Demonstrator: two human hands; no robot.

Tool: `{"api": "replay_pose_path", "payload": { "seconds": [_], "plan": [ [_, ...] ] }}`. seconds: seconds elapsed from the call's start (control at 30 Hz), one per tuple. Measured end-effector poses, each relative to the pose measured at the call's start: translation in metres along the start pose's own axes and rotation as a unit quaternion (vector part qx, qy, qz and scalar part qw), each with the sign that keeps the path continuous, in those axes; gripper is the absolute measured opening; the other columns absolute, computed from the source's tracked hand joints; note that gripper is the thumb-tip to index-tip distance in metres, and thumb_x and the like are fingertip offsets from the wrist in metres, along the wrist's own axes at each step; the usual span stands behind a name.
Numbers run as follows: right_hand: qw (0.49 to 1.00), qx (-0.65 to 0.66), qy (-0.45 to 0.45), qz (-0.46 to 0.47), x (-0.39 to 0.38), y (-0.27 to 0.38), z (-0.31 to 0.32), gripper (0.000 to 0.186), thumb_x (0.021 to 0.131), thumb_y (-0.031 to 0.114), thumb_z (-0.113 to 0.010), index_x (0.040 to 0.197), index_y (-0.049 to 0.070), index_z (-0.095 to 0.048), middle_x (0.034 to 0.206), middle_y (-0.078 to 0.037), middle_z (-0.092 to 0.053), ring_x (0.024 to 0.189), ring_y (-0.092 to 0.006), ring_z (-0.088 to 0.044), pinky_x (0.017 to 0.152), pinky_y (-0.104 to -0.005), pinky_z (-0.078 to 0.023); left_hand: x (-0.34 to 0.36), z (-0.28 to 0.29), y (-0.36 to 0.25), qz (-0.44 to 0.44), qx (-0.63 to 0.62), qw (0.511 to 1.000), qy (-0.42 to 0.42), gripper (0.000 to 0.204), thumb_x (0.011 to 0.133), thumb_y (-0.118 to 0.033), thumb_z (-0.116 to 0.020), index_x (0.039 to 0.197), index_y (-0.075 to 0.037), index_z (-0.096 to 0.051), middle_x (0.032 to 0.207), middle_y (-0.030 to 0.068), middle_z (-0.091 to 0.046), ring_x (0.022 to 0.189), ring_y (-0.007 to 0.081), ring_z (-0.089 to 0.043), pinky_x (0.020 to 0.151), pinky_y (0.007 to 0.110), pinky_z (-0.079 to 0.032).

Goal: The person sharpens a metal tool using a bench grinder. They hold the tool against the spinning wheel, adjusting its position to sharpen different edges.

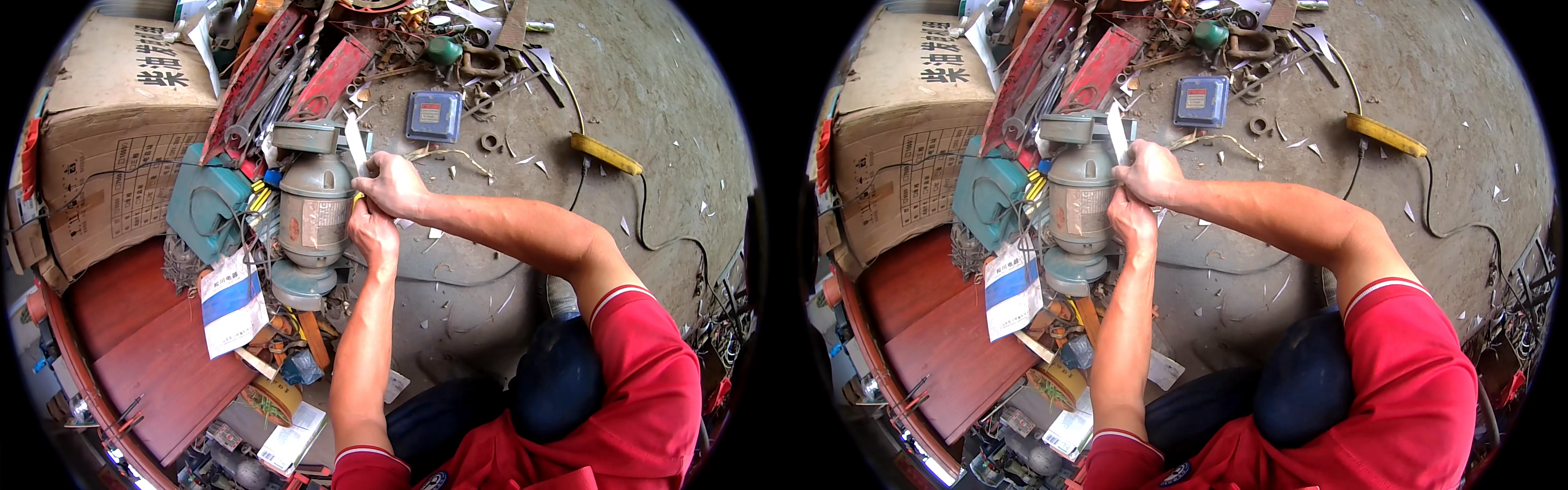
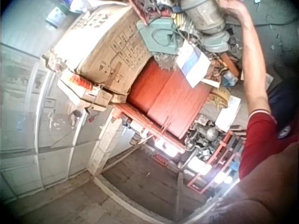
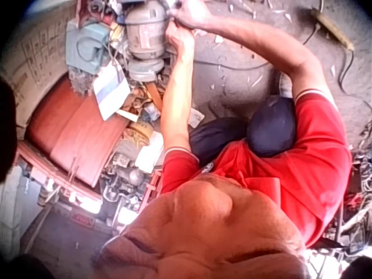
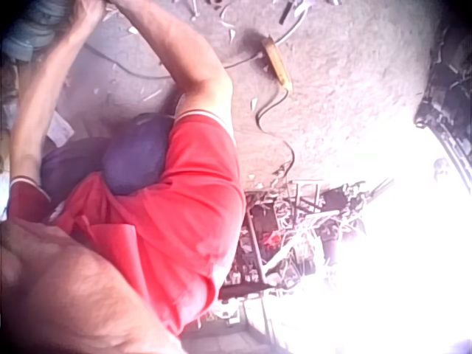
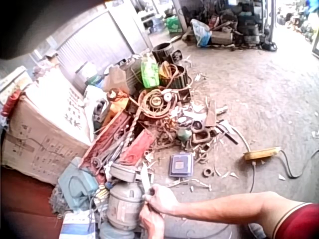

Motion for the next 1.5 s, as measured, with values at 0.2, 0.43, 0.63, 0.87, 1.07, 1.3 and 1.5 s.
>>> {"api": "replay_pose_path", "payload": {
  "seconds": [0.2, 0.43, 0.63, 0.87, 1.07, 1.3, 1.5],
  "plan": [
    [1.0, 0.012, 0.003, 0.0, 0.0, 0.003, -0.001, 0.048, 0.081, 0.033, -0.075, 0.11, -0.005, -0.069, 0.105, -0.027, -0.072, 0.103, -0.0379, -0.07, 0.091, -0.0448, -0.054, 0.002, 0.004, -0.004, -0.004, 0.006, 1.0, -0.004, 0.039, 0.101, -0.034, -0.054, 0.097, 0.002, -0.068, 0.086, 0.0242, -0.07, 0.079, 0.0418, -0.066, 0.071, 0.049, -0.049],
    [0.999, 0.04, -0.015, -0.003, 0.007, -0.001, -0.006, 0.045, 0.083, 0.028, -0.069, 0.115, -0.004, -0.068, 0.109, -0.027, -0.071, 0.106, -0.0377, -0.069, 0.094, -0.0431, -0.053, 0.022, 0.004, 0.011, -0.026, 0.014, 0.999, 0.017, 0.042, 0.101, -0.035, -0.053, 0.093, 0.003, -0.068, 0.083, 0.028, -0.068, 0.078, 0.0472, -0.065, 0.071, 0.051, -0.049],
    [0.998, 0.063, -0.01, -0.017, 0.013, -0.003, -0.007, 0.044, 0.084, 0.025, -0.069, 0.119, -0.002, -0.068, 0.111, -0.026, -0.071, 0.106, -0.0367, -0.069, 0.095, -0.042, -0.053, 0.03, 0.001, 0.011, 0.018, -0.005, 1.0, 0.022, 0.044, 0.102, -0.036, -0.051, 0.091, 0.004, -0.068, 0.083, 0.029, -0.068, 0.077, 0.0469, -0.065, 0.071, 0.052, -0.048],
    [0.998, 0.053, -0.014, -0.011, 0.021, -0.002, -0.004, 0.046, 0.083, 0.025, -0.069, 0.12, -0.003, -0.067, 0.111, -0.026, -0.071, 0.107, -0.0364, -0.069, 0.096, -0.0424, -0.053, 0.039, -0.002, 0.011, 0.027, 0.025, 0.999, 0.036, 0.044, 0.102, -0.034, -0.049, 0.092, 0.005, -0.067, 0.082, 0.0292, -0.067, 0.076, 0.0469, -0.064, 0.071, 0.051, -0.048],
    [0.998, 0.051, -0.04, 0.024, 0.032, 0.0, -0.007, 0.045, 0.084, 0.022, -0.071, 0.115, -0.009, -0.067, 0.098, -0.026, -0.073, 0.092, -0.0305, -0.073, 0.086, -0.038, -0.056, 0.051, -0.005, 0.014, 0.013, -0.017, 0.999, 0.03, 0.045, 0.102, -0.034, -0.049, 0.091, 0.006, -0.067, 0.08, 0.0275, -0.068, 0.075, 0.0447, -0.064, 0.072, 0.049, -0.048],
    [0.998, 0.043, -0.037, -0.006, 0.032, -0.004, -0.003, 0.041, 0.084, 0.024, -0.072, 0.11, -0.008, -0.068, 0.094, -0.024, -0.073, 0.089, -0.0302, -0.073, 0.084, -0.039, -0.056, 0.049, -0.006, 0.008, 0.052, -0.085, 0.992, 0.074, 0.039, 0.104, -0.025, -0.051, 0.096, 0.01, -0.066, 0.086, 0.0128, -0.068, 0.076, 0.018, -0.066, 0.063, 0.033, -0.056],
    [0.999, 0.034, -0.038, -0.011, 0.033, 0.001, -0.003, 0.039, 0.084, 0.025, -0.073, 0.107, -0.007, -0.069, 0.093, -0.023, -0.074, 0.088, -0.0297, -0.073, 0.083, -0.0389, -0.057, 0.055, -0.005, 0.011, 0.06, -0.089, 0.992, 0.067, 0.038, 0.104, -0.025, -0.051, 0.098, 0.009, -0.067, 0.087, 0.0117, -0.068, 0.076, 0.0178, -0.066, 0.064, 0.032, -0.055]
  ]
}}
Point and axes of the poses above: each hand's wrist, its own x-axis towards the middle knuckle, its own z-axis out of the back of the hand, y = z × x, the point moved 1 cm from there along x, towards the middle knuckle
